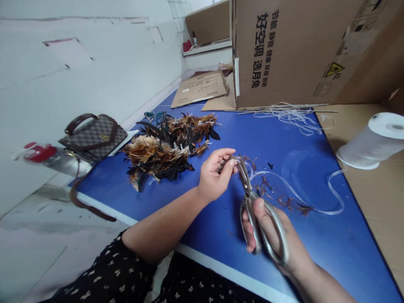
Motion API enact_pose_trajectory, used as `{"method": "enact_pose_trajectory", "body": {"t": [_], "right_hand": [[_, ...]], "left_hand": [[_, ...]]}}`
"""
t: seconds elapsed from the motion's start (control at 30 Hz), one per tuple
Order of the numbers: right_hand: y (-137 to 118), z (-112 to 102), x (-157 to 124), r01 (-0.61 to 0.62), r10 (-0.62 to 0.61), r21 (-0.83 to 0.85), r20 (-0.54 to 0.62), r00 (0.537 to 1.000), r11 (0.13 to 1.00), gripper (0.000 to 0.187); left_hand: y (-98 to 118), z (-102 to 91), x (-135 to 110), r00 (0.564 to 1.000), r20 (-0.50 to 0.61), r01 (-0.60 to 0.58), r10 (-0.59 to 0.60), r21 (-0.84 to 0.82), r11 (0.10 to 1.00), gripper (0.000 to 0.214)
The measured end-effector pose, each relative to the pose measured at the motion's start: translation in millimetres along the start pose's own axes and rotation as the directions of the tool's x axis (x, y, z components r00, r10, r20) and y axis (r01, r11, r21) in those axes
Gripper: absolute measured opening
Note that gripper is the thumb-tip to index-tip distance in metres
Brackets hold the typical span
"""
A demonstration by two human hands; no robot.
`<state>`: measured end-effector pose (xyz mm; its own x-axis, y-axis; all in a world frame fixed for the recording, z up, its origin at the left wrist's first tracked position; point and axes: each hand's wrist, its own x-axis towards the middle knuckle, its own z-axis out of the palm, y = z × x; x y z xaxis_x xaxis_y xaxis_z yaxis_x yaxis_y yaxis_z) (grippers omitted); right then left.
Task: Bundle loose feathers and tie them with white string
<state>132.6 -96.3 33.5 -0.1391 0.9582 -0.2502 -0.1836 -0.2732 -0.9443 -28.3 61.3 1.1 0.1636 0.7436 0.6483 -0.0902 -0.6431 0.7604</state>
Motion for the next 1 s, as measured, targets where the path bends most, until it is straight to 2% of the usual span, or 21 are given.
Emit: {"method": "enact_pose_trajectory", "body": {"t": [0.17, 0.37, 0.87, 1.0], "right_hand": [[-1, 1, -1, -0.036, 0.037, 0.065, -0.015, 0.999, 0.997, 0.08], [14, -5, -1, -0.018, 0.019, 0.08, -0.023, 1.0, 0.997, 0.075], [9, -5, -6, 0.038, -0.04, -0.072, -0.028, 0.999, 0.997, 0.077], [11, -6, -6, 0.054, -0.055, 0.018, 0.054, 0.997, 0.998, 0.078]], "left_hand": [[1, -0.3, 2, 1.0, 0.013, -0.003, 0.004, -0.041, 0.999, 0.028], [1, -1.3, 1, 1.0, 0.013, 0.026, -0.026, -0.039, 0.999, 0.03], [3, 0.2, 2, 1.0, 0.02, -0.002, 0.004, -0.094, 0.996, 0.025], [3, 0.5, 1, 0.999, 0.037, 0.008, -0.005, -0.067, 0.998, 0.027]]}}
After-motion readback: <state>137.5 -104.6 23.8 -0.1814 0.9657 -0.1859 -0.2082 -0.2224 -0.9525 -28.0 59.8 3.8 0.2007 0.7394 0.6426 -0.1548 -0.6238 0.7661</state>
